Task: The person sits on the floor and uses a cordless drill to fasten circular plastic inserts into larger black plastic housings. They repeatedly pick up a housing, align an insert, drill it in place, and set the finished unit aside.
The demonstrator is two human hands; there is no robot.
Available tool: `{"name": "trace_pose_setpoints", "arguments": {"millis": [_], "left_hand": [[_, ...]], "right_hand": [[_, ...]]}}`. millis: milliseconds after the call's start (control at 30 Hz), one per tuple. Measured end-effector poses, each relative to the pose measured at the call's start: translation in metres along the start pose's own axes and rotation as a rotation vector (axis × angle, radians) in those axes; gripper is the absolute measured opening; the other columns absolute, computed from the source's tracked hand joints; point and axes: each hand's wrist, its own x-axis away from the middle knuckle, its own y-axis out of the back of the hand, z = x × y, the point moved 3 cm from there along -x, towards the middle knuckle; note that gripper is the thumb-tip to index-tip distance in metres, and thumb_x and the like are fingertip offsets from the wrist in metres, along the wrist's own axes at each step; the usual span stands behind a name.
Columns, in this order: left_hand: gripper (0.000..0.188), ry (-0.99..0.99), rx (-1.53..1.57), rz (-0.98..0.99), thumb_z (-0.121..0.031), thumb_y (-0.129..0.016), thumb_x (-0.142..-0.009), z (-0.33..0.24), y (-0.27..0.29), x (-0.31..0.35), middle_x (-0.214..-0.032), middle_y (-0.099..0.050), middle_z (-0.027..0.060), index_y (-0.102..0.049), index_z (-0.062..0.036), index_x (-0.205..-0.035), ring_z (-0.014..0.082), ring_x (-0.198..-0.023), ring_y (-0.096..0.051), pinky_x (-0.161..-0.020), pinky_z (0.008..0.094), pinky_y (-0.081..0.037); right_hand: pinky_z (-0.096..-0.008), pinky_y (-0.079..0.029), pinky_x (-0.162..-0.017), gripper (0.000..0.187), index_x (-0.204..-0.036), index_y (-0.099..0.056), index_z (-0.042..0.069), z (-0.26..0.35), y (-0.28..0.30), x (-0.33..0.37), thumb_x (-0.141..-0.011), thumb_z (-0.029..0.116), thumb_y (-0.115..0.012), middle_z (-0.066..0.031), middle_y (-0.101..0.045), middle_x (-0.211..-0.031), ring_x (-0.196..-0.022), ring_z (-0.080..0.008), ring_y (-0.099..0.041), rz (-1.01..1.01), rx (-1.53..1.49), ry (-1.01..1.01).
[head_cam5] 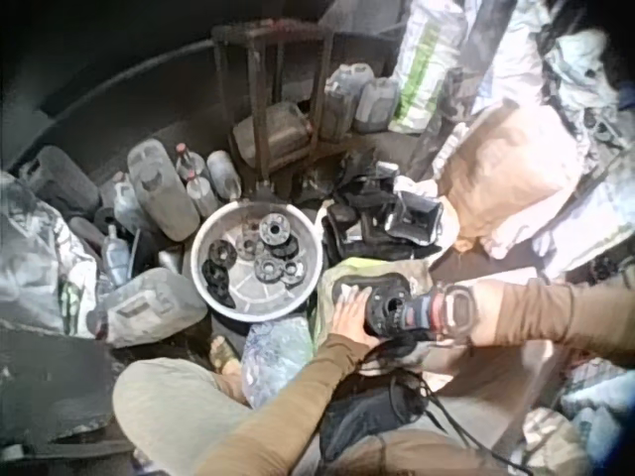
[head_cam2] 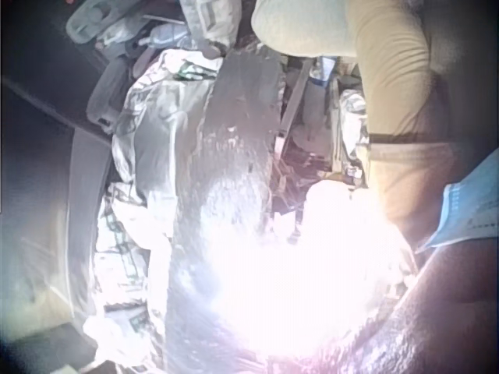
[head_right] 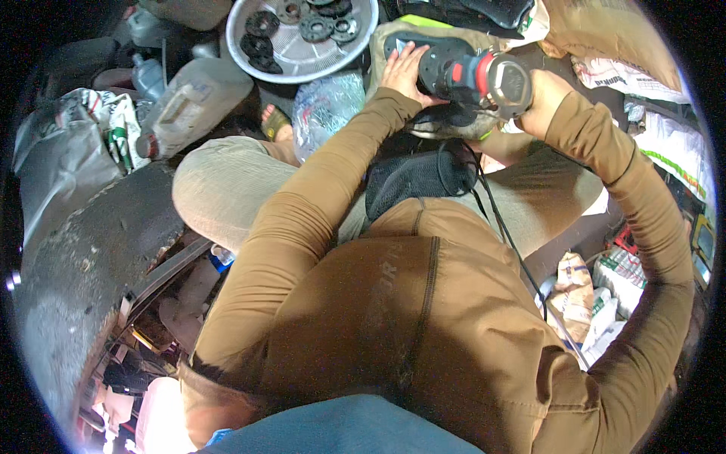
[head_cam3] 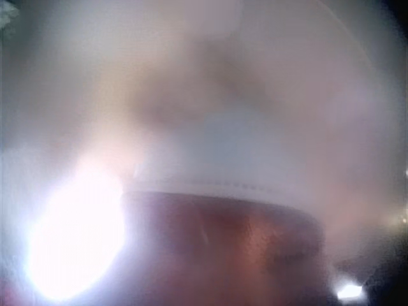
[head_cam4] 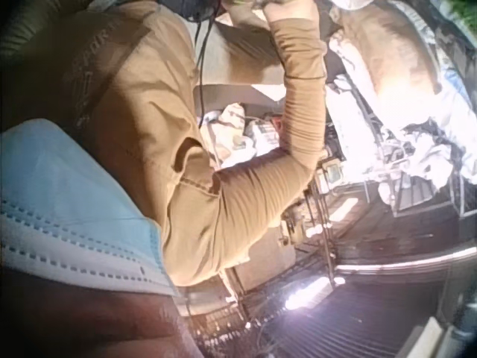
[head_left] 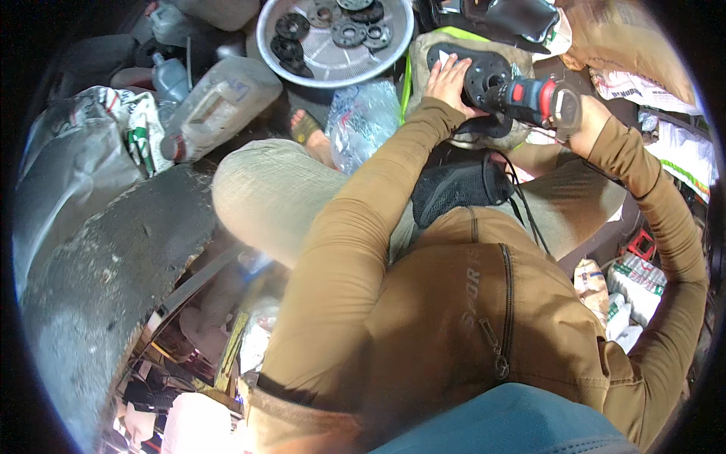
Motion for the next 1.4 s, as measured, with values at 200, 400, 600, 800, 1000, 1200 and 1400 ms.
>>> {"name": "trace_pose_setpoints", "arguments": {"millis": [200,400,600,800,1000,1200,1400], "left_hand": [[0.111,-0.010,0.004,0.090,-0.049,-0.084,-0.047,0.009,0.005,-0.006,-0.140,-0.037,0.0114,-0.032,-0.0093,-0.137,0.0266,-0.136,-0.023,-0.112,0.0419,-0.013],[0.068,0.243,0.111,0.556,-0.003,-0.059,-0.066,0.026,0.039,-0.040,-0.130,-0.049,0.0176,-0.044,-0.0113,-0.132,0.0309,-0.124,-0.044,-0.102,0.0343,-0.035],[0.020,-0.131,-0.133,0.039,-0.024,-0.061,-0.080,-0.067,0.030,-0.085,-0.091,-0.064,0.0111,-0.068,-0.0081,-0.088,0.0282,-0.093,-0.059,-0.086,0.0367,-0.045],[0.022,-0.295,-0.680,0.678,-0.022,-0.055,-0.079,-0.057,-0.093,-0.148,-0.103,-0.065,0.0071,-0.070,-0.0176,-0.095,0.0264,-0.102,-0.057,-0.091,0.0357,-0.043],[0.028,-0.298,-0.968,0.685,-0.022,-0.055,-0.079,-0.052,-0.132,-0.158,-0.110,-0.063,0.0114,-0.069,-0.0165,-0.102,0.0270,-0.105,-0.059,-0.087,0.0360,-0.047],[0.026,-0.127,-0.852,0.766,-0.022,-0.056,-0.078,-0.080,-0.108,-0.157,-0.108,-0.063,0.0145,-0.069,-0.0108,-0.097,0.0308,-0.104,-0.059,-0.089,0.0377,-0.046],[0.025,-0.309,-0.858,0.617,-0.031,-0.059,-0.078,-0.046,-0.106,-0.153,-0.099,-0.065,0.0110,-0.069,-0.0135,-0.094,0.0305,-0.099,-0.059,-0.089,0.0393,-0.046]], "right_hand": [[-0.0322,-0.044,-0.086,0.058,-0.113,-0.054,0.005,-0.017,0.011,0.091,-0.057,-0.006,-0.064,-0.0108,-0.060,-0.103,-0.095,-0.0226,-0.056,-0.173,-0.328,-0.083],[-0.0314,-0.043,-0.085,0.078,-0.129,-0.039,0.004,-0.103,-0.080,0.198,-0.056,-0.010,-0.063,-0.0074,-0.054,-0.107,-0.097,-0.0204,-0.052,-0.446,-0.641,-0.255],[-0.0261,-0.037,-0.042,0.051,-0.111,-0.052,0.003,-0.117,-0.140,0.214,-0.062,-0.009,-0.057,-0.0026,-0.053,-0.068,-0.047,-0.0117,-0.046,-0.439,-1.109,-0.540],[-0.0283,-0.045,-0.049,0.046,-0.106,-0.054,0.001,-0.108,-0.116,0.210,-0.061,-0.007,-0.063,-0.0057,-0.059,-0.073,-0.056,-0.0137,-0.054,-0.280,-1.059,-0.547],[-0.0304,-0.048,-0.060,0.035,-0.094,-0.059,0.000,-0.114,-0.113,0.216,-0.061,0.001,-0.069,-0.0108,-0.062,-0.074,-0.064,-0.0174,-0.060,-0.438,-0.871,-0.391],[-0.0315,-0.048,-0.068,0.043,-0.100,-0.059,0.000,-0.122,-0.116,0.220,-0.059,0.001,-0.072,-0.0105,-0.064,-0.081,-0.071,-0.0193,-0.060,-0.351,-0.891,-0.476],[-0.0310,-0.046,-0.051,0.032,-0.093,-0.059,-0.002,-0.118,-0.118,0.209,-0.063,0.003,-0.068,-0.0089,-0.059,-0.063,-0.052,-0.0160,-0.056,-0.378,-0.887,-0.426]]}}
